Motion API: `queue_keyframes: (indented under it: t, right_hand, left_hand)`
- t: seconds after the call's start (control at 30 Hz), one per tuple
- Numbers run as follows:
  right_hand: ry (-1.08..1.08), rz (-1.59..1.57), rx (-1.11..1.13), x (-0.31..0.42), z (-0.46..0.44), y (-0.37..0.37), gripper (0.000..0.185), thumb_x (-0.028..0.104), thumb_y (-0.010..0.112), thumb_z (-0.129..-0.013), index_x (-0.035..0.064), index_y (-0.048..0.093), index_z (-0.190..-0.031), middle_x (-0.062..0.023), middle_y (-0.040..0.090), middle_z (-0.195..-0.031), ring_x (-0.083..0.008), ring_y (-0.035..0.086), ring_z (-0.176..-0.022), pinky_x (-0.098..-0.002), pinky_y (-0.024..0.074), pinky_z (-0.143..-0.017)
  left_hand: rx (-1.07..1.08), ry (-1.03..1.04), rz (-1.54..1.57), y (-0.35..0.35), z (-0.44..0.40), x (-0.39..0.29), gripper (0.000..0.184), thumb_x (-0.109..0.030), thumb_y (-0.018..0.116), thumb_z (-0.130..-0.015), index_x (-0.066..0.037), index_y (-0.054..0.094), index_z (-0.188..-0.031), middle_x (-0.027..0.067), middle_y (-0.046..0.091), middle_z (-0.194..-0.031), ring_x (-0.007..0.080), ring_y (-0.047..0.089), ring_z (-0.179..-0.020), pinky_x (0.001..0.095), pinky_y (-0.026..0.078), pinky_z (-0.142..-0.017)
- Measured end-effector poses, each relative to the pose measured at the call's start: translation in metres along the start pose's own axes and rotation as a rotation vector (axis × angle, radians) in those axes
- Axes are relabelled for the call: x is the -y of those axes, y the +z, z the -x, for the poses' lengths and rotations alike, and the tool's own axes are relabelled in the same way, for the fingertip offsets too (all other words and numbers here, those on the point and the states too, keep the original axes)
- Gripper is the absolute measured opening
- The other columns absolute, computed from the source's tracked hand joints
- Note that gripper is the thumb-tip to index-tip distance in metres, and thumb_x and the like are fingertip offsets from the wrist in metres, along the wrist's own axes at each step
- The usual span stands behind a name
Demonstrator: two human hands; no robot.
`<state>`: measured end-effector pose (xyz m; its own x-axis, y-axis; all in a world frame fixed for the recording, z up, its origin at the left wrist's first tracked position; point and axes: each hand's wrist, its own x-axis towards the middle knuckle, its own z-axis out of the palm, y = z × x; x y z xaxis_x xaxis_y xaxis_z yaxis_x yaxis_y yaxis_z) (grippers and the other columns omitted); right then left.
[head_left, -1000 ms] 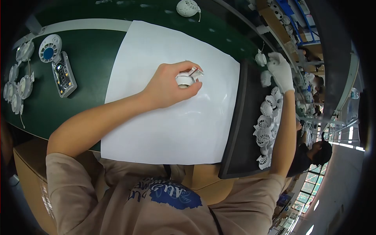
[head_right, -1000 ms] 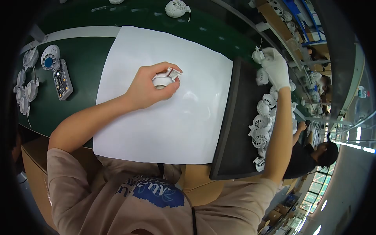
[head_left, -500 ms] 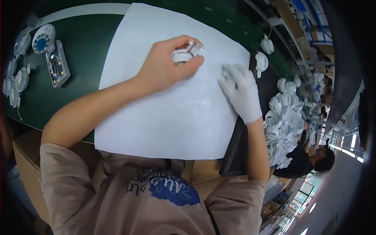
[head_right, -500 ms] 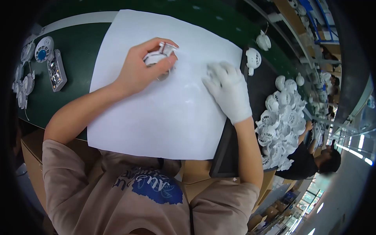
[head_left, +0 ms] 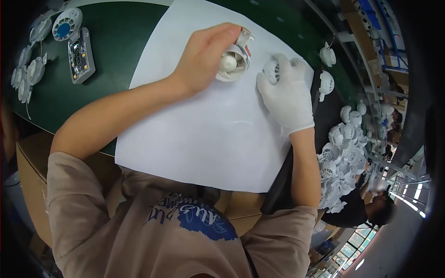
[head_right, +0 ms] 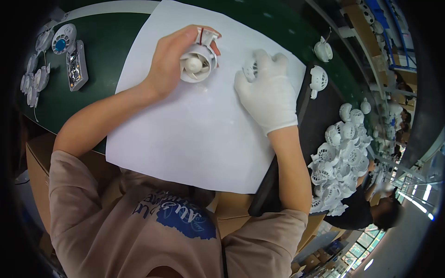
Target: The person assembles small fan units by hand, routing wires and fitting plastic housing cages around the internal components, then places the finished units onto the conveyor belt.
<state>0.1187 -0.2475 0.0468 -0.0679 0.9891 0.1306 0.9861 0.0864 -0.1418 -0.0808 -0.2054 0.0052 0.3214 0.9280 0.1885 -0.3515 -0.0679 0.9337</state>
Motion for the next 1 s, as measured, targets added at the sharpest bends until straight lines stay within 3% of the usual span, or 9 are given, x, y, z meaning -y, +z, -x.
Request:
queue_keyframes:
  t: [0.13, 0.3, 0.4, 0.43, 0.5, 0.73, 0.87, 0.93, 1.0]
  right_hand:
    - [0.219, 0.135, 0.166, 0.027, -0.003, -0.010, 0.047, 0.031, 0.063, -0.087, 0.0081, 0.055, -0.128, -0.0240, 0.056, -0.117, -0.0388, 0.065, -0.093, -0.0423, 0.0543, -0.078]
    - [-0.028, -0.021, 0.050, 0.008, -0.006, 0.002, 0.049, 0.027, 0.068, -0.084, 0.0099, 0.055, -0.128, -0.0210, 0.057, -0.111, -0.0367, 0.065, -0.091, -0.0410, 0.0551, -0.076]
    - [-0.041, -0.818, -0.085, 0.004, -0.013, 0.004, 0.054, 0.017, 0.078, -0.076, 0.0131, 0.056, -0.126, -0.0159, 0.056, -0.111, -0.0324, 0.065, -0.086, -0.0390, 0.0555, -0.076]
    - [-0.048, -0.816, -0.084, 0.009, -0.014, -0.001, 0.054, 0.017, 0.078, -0.076, 0.0131, 0.056, -0.126, -0.0159, 0.056, -0.111, -0.0324, 0.065, -0.086, -0.0390, 0.0555, -0.076]
    - [-0.467, -0.501, -0.411, 0.032, -0.008, -0.013, 0.051, 0.019, 0.084, -0.066, 0.0154, 0.062, -0.112, -0.0113, 0.052, -0.107, -0.0316, 0.063, -0.081, -0.0404, 0.0554, -0.067]
    - [-0.455, -0.276, -0.324, 0.049, 0.012, 0.000, 0.045, 0.024, 0.084, -0.067, 0.0209, 0.064, -0.107, -0.0102, 0.050, -0.114, -0.0304, 0.064, -0.081, -0.0395, 0.0541, -0.066]
    - [-0.415, -0.302, -0.285, 0.049, 0.010, 0.001, 0.042, 0.026, 0.083, -0.069, 0.0196, 0.065, -0.106, -0.0111, 0.054, -0.112, -0.0303, 0.065, -0.079, -0.0392, 0.0537, -0.065]
    - [-0.394, -0.323, -0.272, 0.044, 0.004, 0.005, 0.041, 0.027, 0.083, -0.070, 0.0183, 0.065, -0.106, -0.0115, 0.056, -0.110, -0.0302, 0.065, -0.078, -0.0390, 0.0536, -0.065]
    - [-0.254, -0.504, -0.224, 0.029, -0.005, 0.014, 0.035, 0.031, 0.081, -0.072, 0.0141, 0.066, -0.099, -0.0121, 0.061, -0.097, -0.0303, 0.066, -0.073, -0.0386, 0.0533, -0.063]
  left_hand:
    - [-0.041, 0.013, 0.036, -0.001, -0.004, 0.000, 0.043, -0.035, 0.040, -0.102, 0.000, 0.064, -0.101, 0.0068, 0.066, -0.089, 0.0127, 0.059, -0.085, 0.0265, 0.047, -0.079]
    - [-0.047, 0.011, -0.012, -0.003, -0.006, 0.007, 0.057, -0.047, 0.029, -0.104, -0.001, 0.063, -0.105, 0.0063, 0.066, -0.090, 0.0130, 0.060, -0.088, 0.0270, 0.047, -0.082]
    - [0.010, 0.002, -0.001, -0.003, -0.006, 0.006, 0.068, -0.054, 0.017, -0.103, -0.002, 0.058, -0.117, 0.0093, 0.066, -0.100, 0.0158, 0.062, -0.094, 0.0292, 0.049, -0.086]
    - [0.029, 0.004, 0.004, -0.004, -0.007, 0.006, 0.074, -0.058, 0.011, -0.102, -0.002, 0.055, -0.123, 0.0108, 0.066, -0.105, 0.0172, 0.063, -0.096, 0.0303, 0.049, -0.089]
    - [0.035, -0.010, 0.047, 0.001, -0.004, 0.004, 0.077, -0.060, 0.009, -0.101, -0.002, 0.054, -0.125, 0.0106, 0.066, -0.107, 0.0172, 0.062, -0.098, 0.0306, 0.049, -0.090]
    - [0.080, -0.081, 0.179, 0.018, 0.013, -0.003, 0.081, -0.064, 0.005, -0.099, -0.004, 0.051, -0.128, 0.0091, 0.064, -0.112, 0.0176, 0.060, -0.105, 0.0320, 0.045, -0.096]
    - [0.059, 0.007, 0.149, 0.009, 0.007, 0.005, 0.068, -0.057, 0.017, -0.104, -0.005, 0.057, -0.120, 0.0057, 0.063, -0.104, 0.0133, 0.058, -0.098, 0.0277, 0.045, -0.090]
    - [0.103, 0.105, -0.093, -0.001, -0.005, 0.008, 0.061, -0.052, 0.021, -0.105, -0.005, 0.056, -0.122, 0.0064, 0.065, -0.102, 0.0143, 0.060, -0.093, 0.0280, 0.047, -0.085]
    - [0.130, 0.150, -0.213, -0.006, -0.007, 0.006, 0.057, -0.049, 0.023, -0.106, -0.005, 0.056, -0.123, 0.0068, 0.066, -0.101, 0.0148, 0.061, -0.090, 0.0281, 0.047, -0.082]
